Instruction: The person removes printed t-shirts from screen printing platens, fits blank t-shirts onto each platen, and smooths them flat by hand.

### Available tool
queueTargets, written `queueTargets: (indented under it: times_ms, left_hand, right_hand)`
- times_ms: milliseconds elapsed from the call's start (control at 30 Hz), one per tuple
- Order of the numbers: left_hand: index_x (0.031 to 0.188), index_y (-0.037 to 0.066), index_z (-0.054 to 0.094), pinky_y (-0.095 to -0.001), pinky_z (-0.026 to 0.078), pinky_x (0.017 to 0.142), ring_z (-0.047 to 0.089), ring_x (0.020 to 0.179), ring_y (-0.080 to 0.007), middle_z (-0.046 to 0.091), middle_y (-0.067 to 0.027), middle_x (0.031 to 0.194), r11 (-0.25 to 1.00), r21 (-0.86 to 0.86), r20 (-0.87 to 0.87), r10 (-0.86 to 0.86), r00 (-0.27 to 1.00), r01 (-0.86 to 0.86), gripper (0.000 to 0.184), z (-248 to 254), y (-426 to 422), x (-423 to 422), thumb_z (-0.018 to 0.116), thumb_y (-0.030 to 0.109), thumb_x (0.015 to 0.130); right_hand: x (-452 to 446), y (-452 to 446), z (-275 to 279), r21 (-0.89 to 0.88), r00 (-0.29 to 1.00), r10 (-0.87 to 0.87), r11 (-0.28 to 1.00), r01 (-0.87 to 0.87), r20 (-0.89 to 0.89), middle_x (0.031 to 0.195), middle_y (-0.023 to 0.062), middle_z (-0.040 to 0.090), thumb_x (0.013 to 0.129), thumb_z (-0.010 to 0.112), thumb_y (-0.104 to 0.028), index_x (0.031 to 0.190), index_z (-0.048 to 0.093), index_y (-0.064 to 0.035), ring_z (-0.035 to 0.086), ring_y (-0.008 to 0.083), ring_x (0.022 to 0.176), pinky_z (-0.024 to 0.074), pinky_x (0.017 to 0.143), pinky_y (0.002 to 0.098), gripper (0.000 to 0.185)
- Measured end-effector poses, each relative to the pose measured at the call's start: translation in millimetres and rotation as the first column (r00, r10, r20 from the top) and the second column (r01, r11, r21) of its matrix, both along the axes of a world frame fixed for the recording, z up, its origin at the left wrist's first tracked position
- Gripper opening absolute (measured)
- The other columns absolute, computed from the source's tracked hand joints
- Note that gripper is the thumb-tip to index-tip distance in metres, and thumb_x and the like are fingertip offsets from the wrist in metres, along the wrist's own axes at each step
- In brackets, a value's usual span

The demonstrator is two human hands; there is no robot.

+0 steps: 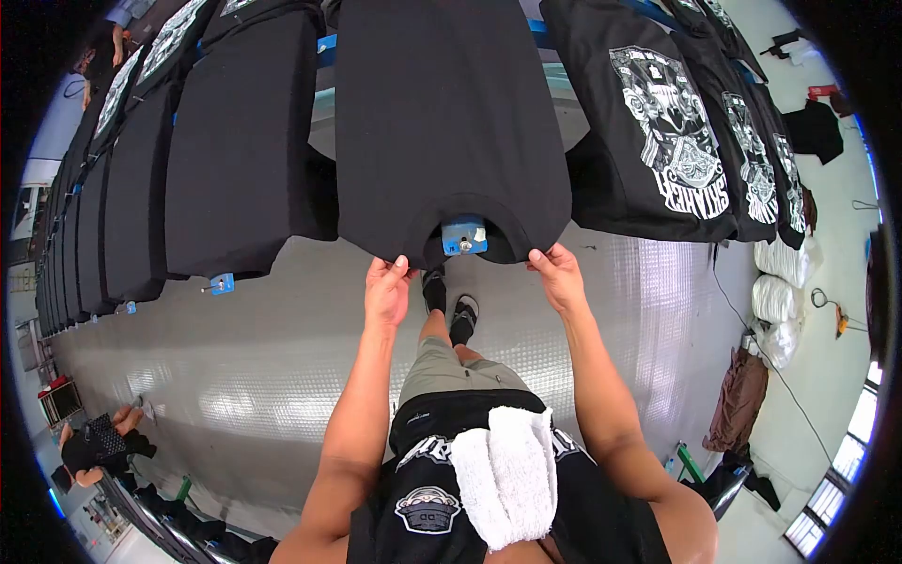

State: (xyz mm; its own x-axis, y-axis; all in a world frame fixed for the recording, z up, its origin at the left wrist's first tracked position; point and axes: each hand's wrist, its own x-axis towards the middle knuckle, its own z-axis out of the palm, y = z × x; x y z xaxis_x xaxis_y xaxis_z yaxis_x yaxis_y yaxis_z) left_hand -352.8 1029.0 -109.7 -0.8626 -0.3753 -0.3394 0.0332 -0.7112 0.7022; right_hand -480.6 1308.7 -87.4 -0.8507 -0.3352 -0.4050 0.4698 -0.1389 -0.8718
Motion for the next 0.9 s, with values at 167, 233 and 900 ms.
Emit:
queueTargets:
  times_ms: [167,233,900]
  left_hand:
    - [0.118,0.012,0.061,-0.0376,0.045,0.088,0.059,0.105,-0.0166,0.065,-0.0016,0.116,1.0,-0.031,0.012,-0.005,1.0,0.006,0.025,3,7,13,0.063,0.013,0.093]
    - [0.117,0.012,0.062,-0.0365,0.045,0.087,0.058,0.104,-0.0154,0.065,-0.0012,0.114,1.0,-0.023,0.026,0.008,1.0,-0.007,0.024,8,11,17,0.064,0.013,0.093]
    - [0.098,0.008,0.061,-0.0286,0.048,0.072,0.061,0.077,-0.0116,0.066,-0.0018,0.089,0.992,-0.111,0.265,-0.032,0.964,0.064,0.014,-56,3,7,0.071,0.015,0.091]
  right_hand:
    - [11,10,-4,-0.015,1.0,-0.001,1.0,0.001,0.011,0.084,-0.0007,0.066,0.085,0.077,-0.02,0.094,0.067,-0.0047,0.055,0.0088,0.079,0.0446,0.079,0.027,0.021]
    - [15,14,-10,-0.016,1.0,0.005,1.0,-0.005,0.007,0.085,-0.0009,0.066,0.085,0.077,-0.02,0.094,0.067,-0.0046,0.055,0.0085,0.079,0.0445,0.079,0.0265,0.02]
    - [1,5,-69,0.217,0.994,0.005,0.976,-0.03,0.113,0.072,0.0014,0.062,0.09,0.072,-0.025,0.081,0.057,-0.0068,0.057,0.0098,0.068,0.0442,0.063,0.0245,0.026]
